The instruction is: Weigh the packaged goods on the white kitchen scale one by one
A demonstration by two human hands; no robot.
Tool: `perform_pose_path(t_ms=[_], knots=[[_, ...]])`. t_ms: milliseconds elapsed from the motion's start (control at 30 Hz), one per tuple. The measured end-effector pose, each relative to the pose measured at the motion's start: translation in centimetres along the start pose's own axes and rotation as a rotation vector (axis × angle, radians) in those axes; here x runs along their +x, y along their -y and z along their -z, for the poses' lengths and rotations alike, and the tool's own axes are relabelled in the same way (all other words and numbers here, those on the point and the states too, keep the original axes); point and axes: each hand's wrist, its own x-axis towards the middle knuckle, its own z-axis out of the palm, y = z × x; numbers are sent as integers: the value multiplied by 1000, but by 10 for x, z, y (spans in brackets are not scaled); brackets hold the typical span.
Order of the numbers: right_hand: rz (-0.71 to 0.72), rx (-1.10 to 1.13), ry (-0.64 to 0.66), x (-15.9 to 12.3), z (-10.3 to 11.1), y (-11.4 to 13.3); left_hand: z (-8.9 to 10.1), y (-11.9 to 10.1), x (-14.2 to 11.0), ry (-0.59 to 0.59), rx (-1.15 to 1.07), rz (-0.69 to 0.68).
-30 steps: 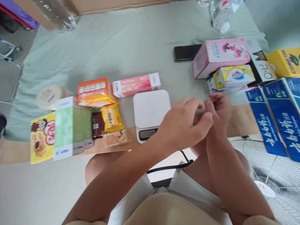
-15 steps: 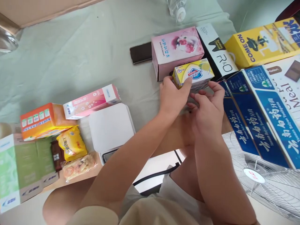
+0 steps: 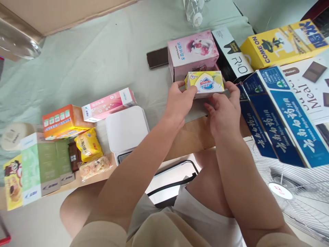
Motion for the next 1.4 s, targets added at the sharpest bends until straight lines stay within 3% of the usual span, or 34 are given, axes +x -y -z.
perform_pose_path(t_ms=[167, 300, 400, 533, 633, 767, 967, 1067, 1233, 1400], knots=[[118, 38, 119, -9, -8, -1, 36, -4, -32, 19, 146, -80], [305, -4, 292, -46, -35, 9, 93, 2, -64, -51, 299, -289], [431, -102, 458, -79, -60, 15, 142, 10, -84, -148, 425, -371], [592, -372, 559, -109, -88, 12, 193, 14, -100, -286, 696, -331], [742, -588, 540, -116, -101, 2, 218, 13, -105, -267, 867, -226], [868, -742, 504, -111, -106, -7, 239, 22, -105, -261, 899, -205], [827, -694, 756, -104, -98, -6, 248, 48, -104, -294, 586, -384], [813, -766, 780, -106, -97, -1, 247, 50, -106, -264, 497, -444], [837, -848, 703, -109, -102, 13, 254, 44, -112, -202, 435, -412], [944, -696, 739, -112, -114, 15, 267, 40, -116, -201, 299, -337]])
